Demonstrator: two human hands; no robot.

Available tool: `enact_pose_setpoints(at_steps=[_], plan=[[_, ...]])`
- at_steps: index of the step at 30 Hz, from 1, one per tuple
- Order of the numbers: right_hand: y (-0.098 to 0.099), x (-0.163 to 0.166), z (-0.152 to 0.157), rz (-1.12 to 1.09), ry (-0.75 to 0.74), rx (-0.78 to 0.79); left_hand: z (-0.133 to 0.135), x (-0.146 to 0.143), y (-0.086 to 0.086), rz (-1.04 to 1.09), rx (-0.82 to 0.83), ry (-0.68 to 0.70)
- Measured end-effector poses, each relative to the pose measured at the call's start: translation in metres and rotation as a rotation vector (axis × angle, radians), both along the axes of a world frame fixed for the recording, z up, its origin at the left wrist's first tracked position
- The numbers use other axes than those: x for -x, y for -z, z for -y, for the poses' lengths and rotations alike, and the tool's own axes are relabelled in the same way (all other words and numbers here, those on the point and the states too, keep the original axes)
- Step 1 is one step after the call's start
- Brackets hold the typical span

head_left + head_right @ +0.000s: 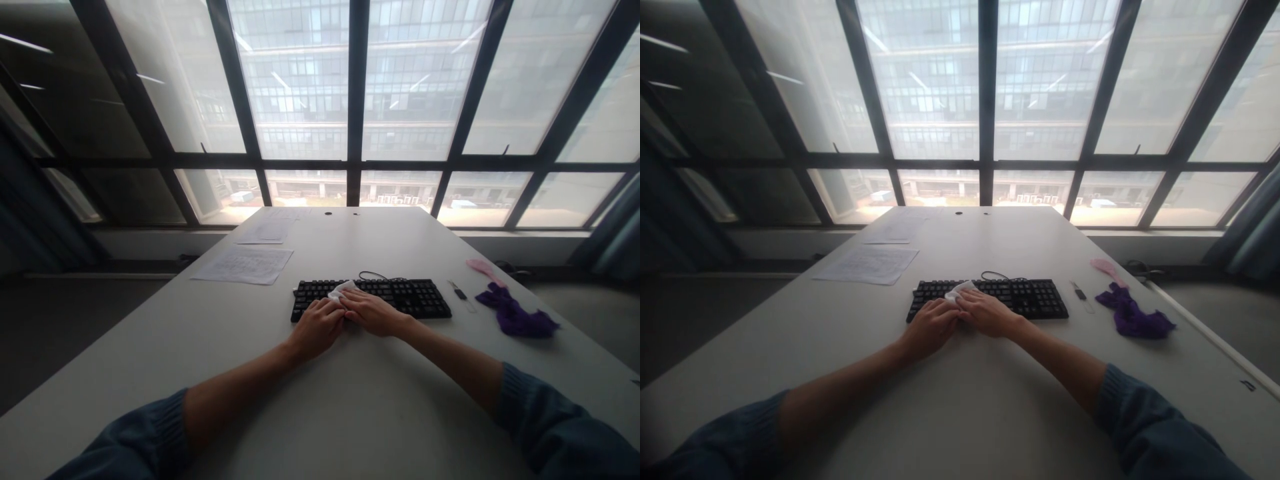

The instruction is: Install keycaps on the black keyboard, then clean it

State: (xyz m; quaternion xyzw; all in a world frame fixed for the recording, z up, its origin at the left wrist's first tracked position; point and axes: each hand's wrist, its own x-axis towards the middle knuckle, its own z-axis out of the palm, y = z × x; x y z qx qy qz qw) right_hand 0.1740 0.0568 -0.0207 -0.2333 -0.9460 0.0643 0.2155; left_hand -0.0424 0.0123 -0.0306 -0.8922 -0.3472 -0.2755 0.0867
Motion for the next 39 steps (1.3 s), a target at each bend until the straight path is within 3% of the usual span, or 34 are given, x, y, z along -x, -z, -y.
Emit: enact_pose_setpoints(at_steps=[8,16,19,23,28,31,34,39], plan=[[0.007,-0.047,-0.033,0.038,0.318,0.011,0.0,0.0,0.002,-0.011,0.04,-0.01],[0.003,0.021,-0.032,0.033,0.157,-0.005,0.0,0.001,0.0,-0.031,0.014,-0.032],[0.001,0.031,-0.035,0.032,0.132,-0.002,-0.001,0.001,0.0,-0.031,0.008,-0.029],[0.0,0.007,-0.037,0.042,0.188,-0.011,0.0,0.001,-0.001,-0.024,0.034,-0.015],[-0.001,-0.038,-0.037,0.068,0.418,-0.003,-0.001,0.001,0.0,0.011,0.065,-0.005],[0.001,-0.045,-0.035,0.062,0.507,0.021,-0.002,0.002,0.002,0.017,0.076,-0.001],[0.004,-0.033,-0.025,0.041,0.426,0.005,-0.002,0.003,0.002,0.015,0.075,-0.008],[0.0,-0.004,0.002,-0.005,0.152,0.019,-0.001,0.003,0.0,0.013,0.054,-0.027]])
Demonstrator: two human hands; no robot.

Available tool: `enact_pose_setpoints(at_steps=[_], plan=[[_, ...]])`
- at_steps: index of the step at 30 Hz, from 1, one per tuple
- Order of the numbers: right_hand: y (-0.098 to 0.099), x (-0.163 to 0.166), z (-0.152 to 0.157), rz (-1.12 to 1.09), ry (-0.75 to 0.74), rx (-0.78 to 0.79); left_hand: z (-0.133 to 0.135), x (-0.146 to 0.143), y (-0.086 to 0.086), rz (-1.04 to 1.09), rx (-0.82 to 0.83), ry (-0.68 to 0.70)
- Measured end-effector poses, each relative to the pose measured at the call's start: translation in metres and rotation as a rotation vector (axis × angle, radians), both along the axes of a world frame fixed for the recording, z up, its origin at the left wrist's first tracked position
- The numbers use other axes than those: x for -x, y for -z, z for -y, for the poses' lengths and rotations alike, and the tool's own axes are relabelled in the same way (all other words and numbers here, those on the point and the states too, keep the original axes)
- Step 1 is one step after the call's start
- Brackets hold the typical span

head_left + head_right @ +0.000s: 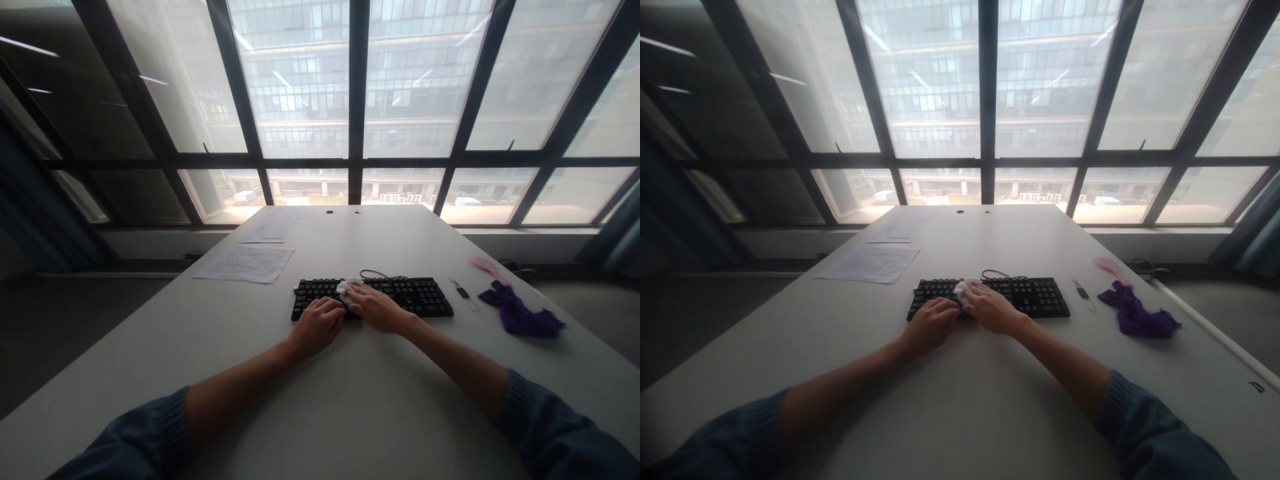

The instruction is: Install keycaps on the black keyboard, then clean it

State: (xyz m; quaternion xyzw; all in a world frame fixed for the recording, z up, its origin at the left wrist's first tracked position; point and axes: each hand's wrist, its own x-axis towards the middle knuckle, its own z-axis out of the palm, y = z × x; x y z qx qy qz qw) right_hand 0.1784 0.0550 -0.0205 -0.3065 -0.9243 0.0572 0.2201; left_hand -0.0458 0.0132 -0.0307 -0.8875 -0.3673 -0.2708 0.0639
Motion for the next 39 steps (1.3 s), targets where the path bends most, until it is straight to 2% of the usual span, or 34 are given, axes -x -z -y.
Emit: enact_pose_setpoints(at_steps=[3,6,10,17,20,26,29,33,39], plan=[[-0.004,0.008,0.013,-0.024,-0.136,0.022,0.0,0.001,-0.001,0.048,-0.043,-0.077],[-0.005,0.008,0.016,-0.036,-0.196,0.02,-0.002,0.002,-0.002,0.081,-0.065,-0.154],[-0.003,0.002,0.013,-0.018,-0.207,0.002,-0.003,0.003,-0.002,0.037,-0.045,-0.186],[-0.003,-0.004,0.014,0.025,-0.173,-0.033,-0.004,0.002,-0.001,0.012,-0.039,-0.154],[0.0,-0.015,0.008,0.016,-0.072,-0.058,-0.004,0.002,0.0,0.016,-0.033,-0.143],[0.012,-0.046,-0.016,0.006,0.39,-0.147,-0.004,0.002,0.0,0.016,-0.023,-0.116],[0.015,-0.05,-0.022,0.011,0.492,-0.117,-0.004,0.002,-0.001,0.011,-0.023,-0.111],[0.014,-0.037,-0.012,-0.008,0.39,-0.042,-0.004,0.001,-0.001,0.004,-0.021,-0.114],[0.008,-0.01,0.018,-0.001,-0.048,-0.034,-0.003,0.002,-0.003,0.028,0.002,-0.123]])
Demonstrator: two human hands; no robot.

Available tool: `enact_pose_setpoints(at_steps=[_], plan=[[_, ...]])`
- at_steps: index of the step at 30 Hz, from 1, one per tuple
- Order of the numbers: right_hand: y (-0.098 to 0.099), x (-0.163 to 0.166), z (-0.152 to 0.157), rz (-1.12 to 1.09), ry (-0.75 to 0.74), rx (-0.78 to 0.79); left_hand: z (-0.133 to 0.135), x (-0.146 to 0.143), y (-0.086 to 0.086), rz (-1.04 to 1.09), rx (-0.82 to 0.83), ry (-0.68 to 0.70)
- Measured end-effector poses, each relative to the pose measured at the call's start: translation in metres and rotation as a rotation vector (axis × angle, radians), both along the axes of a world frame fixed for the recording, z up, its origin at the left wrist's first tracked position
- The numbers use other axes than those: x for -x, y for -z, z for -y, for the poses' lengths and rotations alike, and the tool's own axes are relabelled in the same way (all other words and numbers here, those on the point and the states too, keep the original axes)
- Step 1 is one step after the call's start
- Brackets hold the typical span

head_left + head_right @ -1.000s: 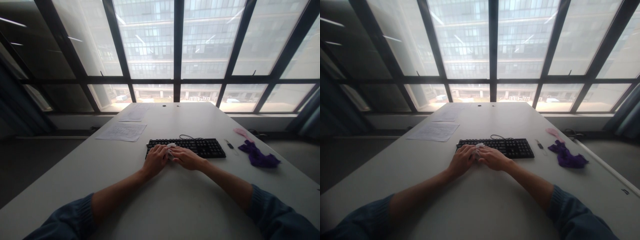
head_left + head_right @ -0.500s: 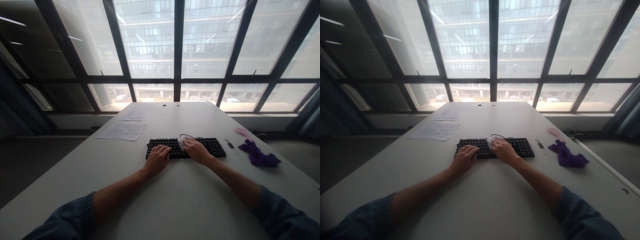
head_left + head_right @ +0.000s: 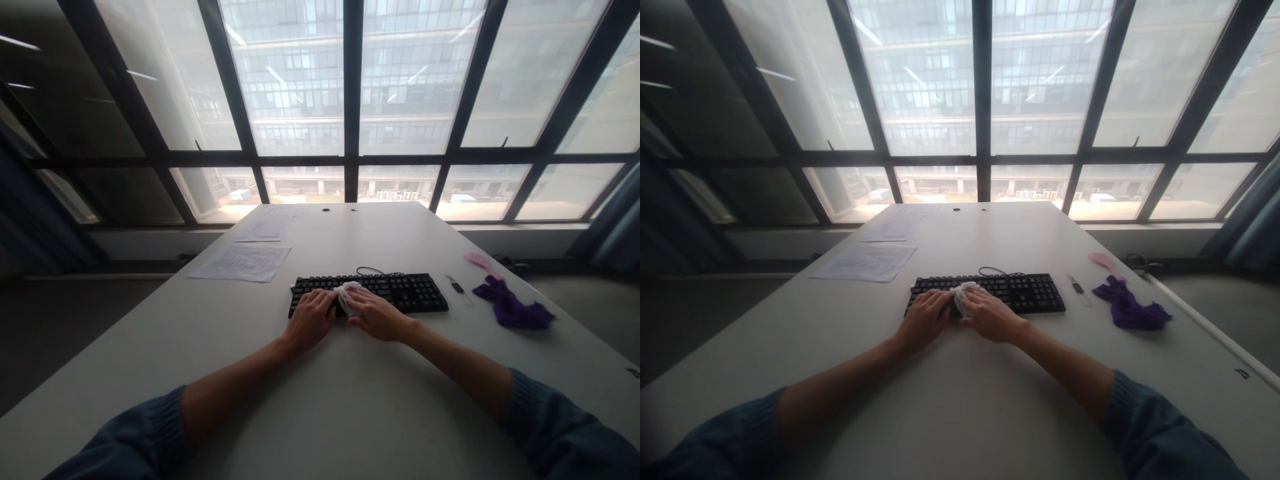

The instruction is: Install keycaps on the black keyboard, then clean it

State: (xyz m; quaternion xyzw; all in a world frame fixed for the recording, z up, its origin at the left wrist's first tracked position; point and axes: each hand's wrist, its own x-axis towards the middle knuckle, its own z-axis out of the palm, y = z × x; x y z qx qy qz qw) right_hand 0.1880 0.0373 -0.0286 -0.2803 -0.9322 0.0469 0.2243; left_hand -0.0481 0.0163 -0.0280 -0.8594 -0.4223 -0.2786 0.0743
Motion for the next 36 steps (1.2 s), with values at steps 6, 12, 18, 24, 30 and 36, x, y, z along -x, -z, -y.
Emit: enact_pose_setpoints(at_steps=[6,12,18,24,30,36], plan=[[-0.007,-0.002,0.001,0.047,-0.06,-0.031,-0.001,0.0,0.001,-0.009,-0.007,0.001],[-0.006,-0.03,-0.026,0.087,0.26,-0.092,0.0,0.0,0.002,-0.019,-0.006,-0.002],[0.001,-0.042,-0.039,0.068,0.534,-0.063,-0.001,0.0,0.003,-0.031,-0.001,0.023],[0.003,-0.017,-0.017,0.03,0.184,-0.024,0.0,-0.001,0.0,-0.042,0.007,0.023],[-0.001,-0.002,0.001,0.047,-0.022,-0.015,0.0,0.0,0.0,-0.036,0.014,0.016],[0.004,-0.005,-0.007,0.011,0.217,-0.082,0.0,0.0,0.002,-0.043,0.011,0.028]])
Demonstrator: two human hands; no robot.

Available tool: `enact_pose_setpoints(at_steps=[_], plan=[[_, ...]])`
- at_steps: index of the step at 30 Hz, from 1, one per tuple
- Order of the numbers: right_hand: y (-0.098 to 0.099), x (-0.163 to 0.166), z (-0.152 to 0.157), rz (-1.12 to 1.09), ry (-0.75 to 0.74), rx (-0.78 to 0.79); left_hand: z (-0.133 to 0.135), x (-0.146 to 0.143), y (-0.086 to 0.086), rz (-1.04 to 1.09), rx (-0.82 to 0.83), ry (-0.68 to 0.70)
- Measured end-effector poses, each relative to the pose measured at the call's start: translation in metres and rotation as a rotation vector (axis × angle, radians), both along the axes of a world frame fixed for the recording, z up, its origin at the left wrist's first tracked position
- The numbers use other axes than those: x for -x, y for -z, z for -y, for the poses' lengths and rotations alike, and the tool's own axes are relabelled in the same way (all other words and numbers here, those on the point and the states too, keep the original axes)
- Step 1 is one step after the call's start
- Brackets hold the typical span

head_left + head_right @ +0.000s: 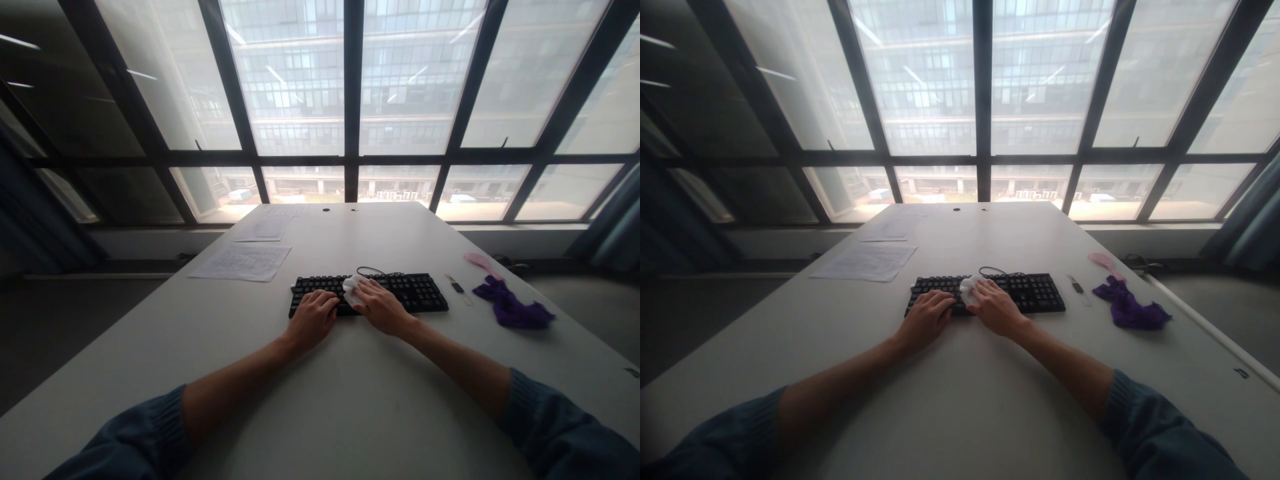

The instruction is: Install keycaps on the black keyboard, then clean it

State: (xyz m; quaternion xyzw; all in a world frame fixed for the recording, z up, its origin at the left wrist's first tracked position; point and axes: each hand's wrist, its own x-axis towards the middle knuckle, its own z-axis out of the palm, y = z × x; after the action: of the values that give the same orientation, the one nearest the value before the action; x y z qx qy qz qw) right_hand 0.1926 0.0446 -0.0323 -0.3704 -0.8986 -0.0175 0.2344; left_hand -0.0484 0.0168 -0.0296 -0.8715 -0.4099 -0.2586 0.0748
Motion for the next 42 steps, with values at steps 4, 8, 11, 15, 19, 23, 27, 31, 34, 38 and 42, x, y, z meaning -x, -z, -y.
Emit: enact_pose_setpoints(at_steps=[4,8,11,15,19,23,27,31,34,38,42], plan=[[0.008,-0.007,-0.01,-0.027,0.357,-0.02,0.0,0.0,0.0,0.008,-0.012,0.001],[0.011,-0.01,-0.012,-0.034,0.406,-0.004,0.0,-0.001,-0.001,0.004,-0.003,0.003],[0.009,-0.004,-0.005,-0.03,0.239,0.022,0.001,-0.001,-0.001,-0.001,0.004,0.0],[0.001,0.005,0.009,0.007,-0.087,0.05,0.001,-0.001,-0.001,0.0,0.011,-0.004],[-0.005,0.01,0.018,0.019,-0.195,0.051,0.001,-0.001,-0.002,0.0,0.01,-0.002],[-0.001,0.011,0.015,0.009,-0.137,0.037,0.0,-0.001,-0.001,0.007,0.002,0.002],[0.01,0.008,0.006,-0.049,0.106,0.006,-0.001,0.0,0.001,0.006,-0.007,0.0],[0.015,0.002,-0.001,-0.107,0.317,-0.033,-0.002,0.0,0.002,0.001,-0.008,0.003],[0.012,0.002,0.001,-0.07,0.266,-0.009,-0.001,0.0,0.002,0.009,-0.006,0.005],[0.003,0.008,0.012,-0.004,-0.037,0.037,-0.002,-0.001,0.003,0.021,-0.012,0.004],[-0.002,0.011,0.018,0.011,-0.195,0.053,-0.002,-0.001,0.003,-0.001,0.007,0.037]])
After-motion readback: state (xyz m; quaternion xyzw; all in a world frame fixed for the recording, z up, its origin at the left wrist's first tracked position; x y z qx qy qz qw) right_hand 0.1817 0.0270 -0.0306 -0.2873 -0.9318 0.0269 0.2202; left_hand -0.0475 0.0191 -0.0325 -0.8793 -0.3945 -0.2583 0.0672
